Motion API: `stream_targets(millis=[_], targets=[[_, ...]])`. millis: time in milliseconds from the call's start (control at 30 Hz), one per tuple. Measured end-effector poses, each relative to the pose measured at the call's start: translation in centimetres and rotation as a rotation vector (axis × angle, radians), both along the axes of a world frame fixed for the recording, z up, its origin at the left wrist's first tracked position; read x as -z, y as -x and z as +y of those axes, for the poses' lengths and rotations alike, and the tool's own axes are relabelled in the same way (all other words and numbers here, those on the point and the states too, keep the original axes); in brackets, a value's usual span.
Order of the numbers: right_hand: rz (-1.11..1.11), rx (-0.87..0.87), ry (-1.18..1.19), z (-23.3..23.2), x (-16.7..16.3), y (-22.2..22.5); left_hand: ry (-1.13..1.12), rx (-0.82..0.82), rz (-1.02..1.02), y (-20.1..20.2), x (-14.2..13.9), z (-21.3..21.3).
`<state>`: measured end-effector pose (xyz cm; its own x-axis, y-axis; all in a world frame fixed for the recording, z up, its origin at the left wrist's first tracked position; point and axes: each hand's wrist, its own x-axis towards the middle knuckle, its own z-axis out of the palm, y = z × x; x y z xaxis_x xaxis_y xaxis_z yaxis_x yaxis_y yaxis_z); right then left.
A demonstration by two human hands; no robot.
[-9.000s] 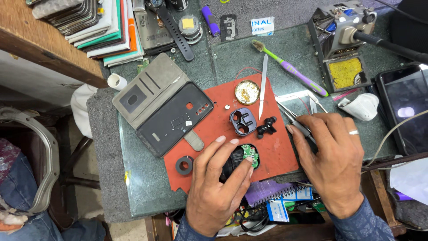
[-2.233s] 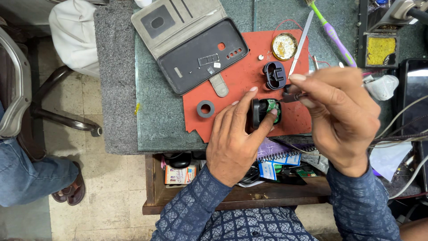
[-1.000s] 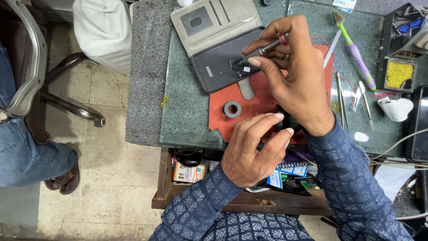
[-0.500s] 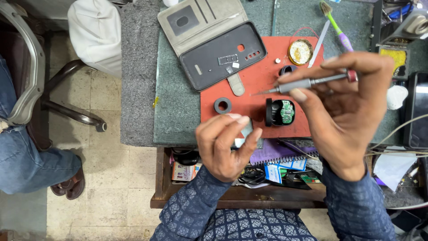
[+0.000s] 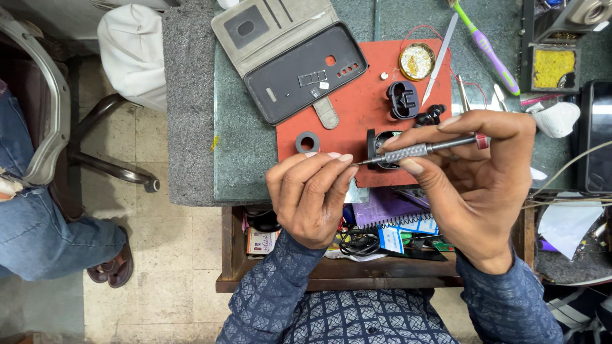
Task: The person uses a soldering iron and a screwdriver to work on a small green circuit board removed from a black earbud case. They repeatedly heat and adjust the board, then place it back into the case and tighten a screw.
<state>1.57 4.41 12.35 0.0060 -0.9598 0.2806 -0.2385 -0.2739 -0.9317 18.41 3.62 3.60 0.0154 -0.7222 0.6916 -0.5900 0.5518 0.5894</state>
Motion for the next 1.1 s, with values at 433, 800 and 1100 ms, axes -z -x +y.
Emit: stream_targets(millis=[433,800,1100], targets=[[0.123,-0.070,0.123,0.8,0.6,0.5,0.009,0.043,-0.033,0.1,0.2,-0.1],[0.552,-0.092,0.317,0.7,-0.1,1.2,0.007,0.105,-0.166,0.1,0.1,-0.1],[0.497,0.110,0.267,1.9,1.4,3.9,0.001,0.120,-0.251,0.6,0.4,-0.5]])
